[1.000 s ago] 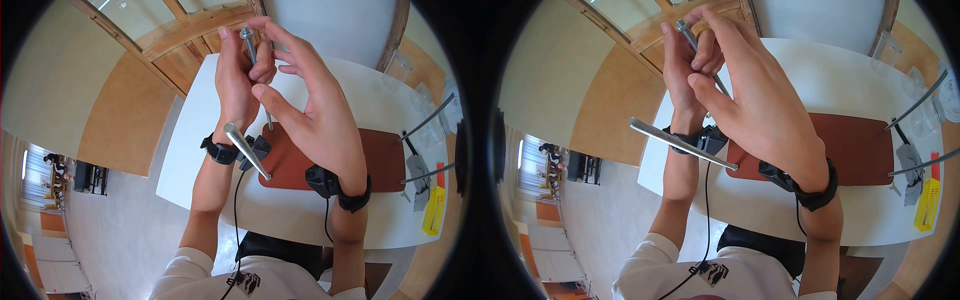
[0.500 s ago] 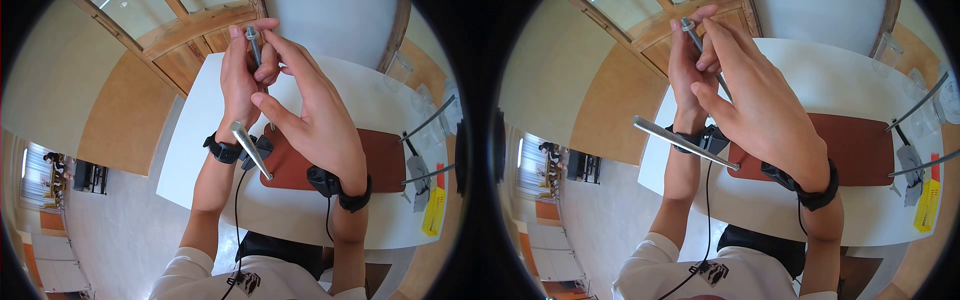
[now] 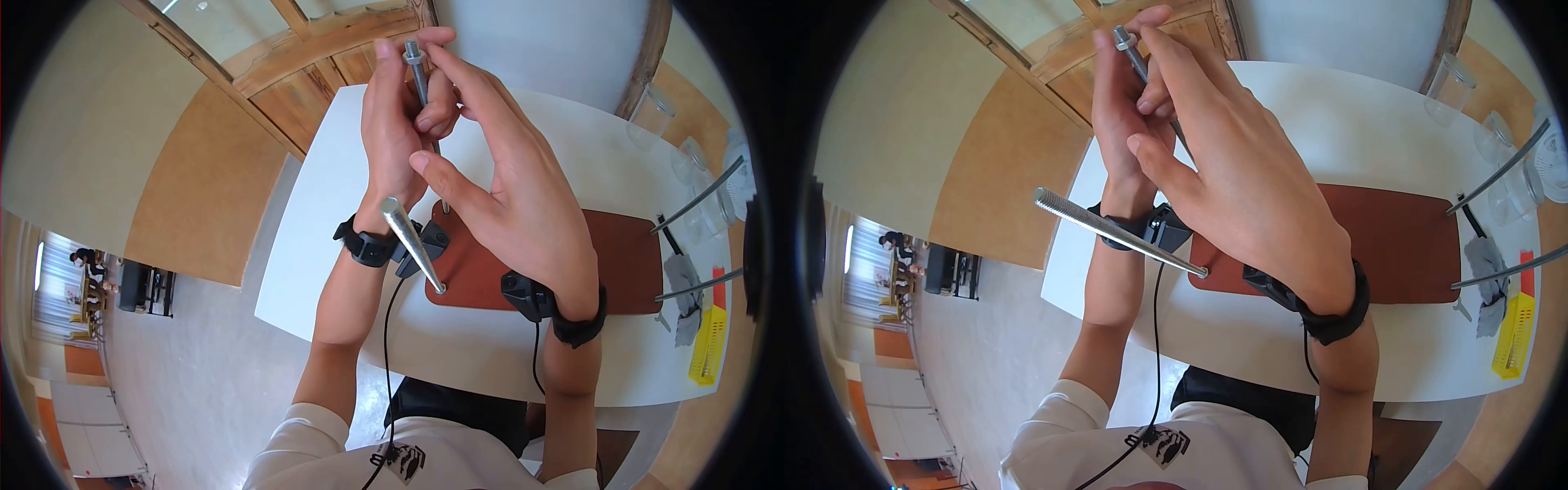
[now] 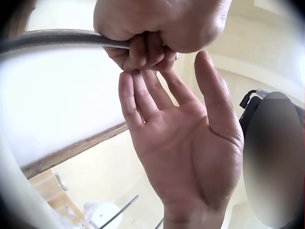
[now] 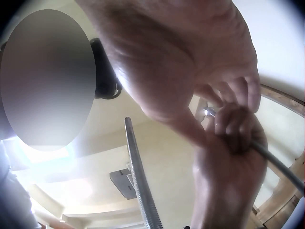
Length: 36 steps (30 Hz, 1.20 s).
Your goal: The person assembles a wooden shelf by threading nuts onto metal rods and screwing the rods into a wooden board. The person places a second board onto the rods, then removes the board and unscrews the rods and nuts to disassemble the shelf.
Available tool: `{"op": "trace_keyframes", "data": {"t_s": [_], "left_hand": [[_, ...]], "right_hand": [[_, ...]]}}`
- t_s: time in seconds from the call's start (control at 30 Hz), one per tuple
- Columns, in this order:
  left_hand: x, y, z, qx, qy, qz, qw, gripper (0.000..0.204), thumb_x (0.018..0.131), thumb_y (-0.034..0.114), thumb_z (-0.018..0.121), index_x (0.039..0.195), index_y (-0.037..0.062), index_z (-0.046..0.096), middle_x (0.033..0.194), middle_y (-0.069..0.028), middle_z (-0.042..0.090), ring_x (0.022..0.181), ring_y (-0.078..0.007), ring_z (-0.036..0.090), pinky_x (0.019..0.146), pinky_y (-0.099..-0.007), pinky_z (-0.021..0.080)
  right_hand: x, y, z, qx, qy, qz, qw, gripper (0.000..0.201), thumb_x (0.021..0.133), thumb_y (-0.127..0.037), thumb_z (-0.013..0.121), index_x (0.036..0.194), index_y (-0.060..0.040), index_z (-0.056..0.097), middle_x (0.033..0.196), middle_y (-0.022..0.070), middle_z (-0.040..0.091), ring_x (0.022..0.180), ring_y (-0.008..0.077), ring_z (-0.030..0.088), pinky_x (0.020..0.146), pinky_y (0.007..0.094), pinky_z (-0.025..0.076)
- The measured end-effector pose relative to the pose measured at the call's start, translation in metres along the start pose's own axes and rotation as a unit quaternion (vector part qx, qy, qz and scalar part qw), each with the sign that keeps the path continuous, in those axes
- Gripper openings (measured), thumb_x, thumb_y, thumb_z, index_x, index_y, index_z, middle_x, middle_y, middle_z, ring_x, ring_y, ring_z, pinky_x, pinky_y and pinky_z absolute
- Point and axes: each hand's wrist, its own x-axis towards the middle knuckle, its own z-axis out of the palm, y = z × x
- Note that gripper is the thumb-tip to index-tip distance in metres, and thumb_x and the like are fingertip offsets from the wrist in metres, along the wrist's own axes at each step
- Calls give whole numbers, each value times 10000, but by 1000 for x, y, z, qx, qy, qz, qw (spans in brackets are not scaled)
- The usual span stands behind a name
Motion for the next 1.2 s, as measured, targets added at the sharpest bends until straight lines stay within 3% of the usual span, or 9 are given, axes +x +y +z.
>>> {"op": "trace_keyframes", "data": {"t_s": [0.7,0.83,0.87,0.93,0.97,1.0,1.07,1.13,1.2], "left_hand": [[1,-1,0,13,7,3,1000,657,1114,562,290,1270,12,614,573,65,281,539,-65,251,503,-251,244],[2,5,-5,1,-11,-13,1000,698,1095,609,292,1267,14,613,578,56,350,532,-63,286,506,-251,258],[3,6,-8,47,-4,12,999,707,1088,621,299,1257,14,620,595,36,425,544,-73,377,521,-252,310],[7,7,-14,130,44,114,984,632,1099,540,365,1254,-2,649,799,-21,605,702,-97,529,660,-254,420],[10,4,-20,163,66,176,969,560,1109,469,420,1257,-12,663,931,-42,668,792,-102,578,742,-257,465],[11,9,-27,171,104,166,966,454,1105,360,487,1260,-28,663,996,-63,681,874,-120,628,811,-275,510],[5,15,-23,171,147,163,961,371,1081,256,550,1237,-61,663,1117,-127,707,1010,-169,686,919,-310,548],[-7,22,-10,245,143,194,939,311,1067,190,580,1207,-69,678,1230,-157,705,1117,-187,671,995,-317,522],[-4,23,-24,272,140,209,929,281,1057,144,579,1211,-65,688,1259,-156,703,1113,-193,667,996,-308,509]], "right_hand": [[-1,-5,-1,10,-5,24,1000,713,882,-66,744,1529,-55,446,1389,154,589,1236,294,589,1099,384,425],[1,-2,-5,37,2,-7,999,630,906,-86,734,1490,-66,500,1389,102,608,1244,234,589,1110,386,411],[4,2,-8,24,4,0,1000,630,906,-86,734,1490,-66,500,1389,102,608,1244,234,589,1110,386,411],[10,6,-15,-13,29,-127,991,510,884,-30,710,1351,36,516,1168,175,620,997,298,647,874,377,535],[6,-8,-17,126,17,31,991,488,883,-62,714,1331,24,539,1188,192,640,1025,321,654,918,378,526],[7,10,-4,117,84,-96,985,505,874,-103,725,1332,3,542,1191,202,653,1038,347,662,948,398,522],[5,12,5,135,136,-138,972,458,849,-142,724,1240,37,566,1120,233,677,1018,377,684,893,417,535],[1,-2,-4,104,132,-87,982,361,818,-170,719,1048,86,608,880,223,705,859,373,714,787,424,558],[2,-3,-17,182,118,11,976,374,837,-187,705,1046,113,625,877,245,717,845,383,727,782,417,568]]}}
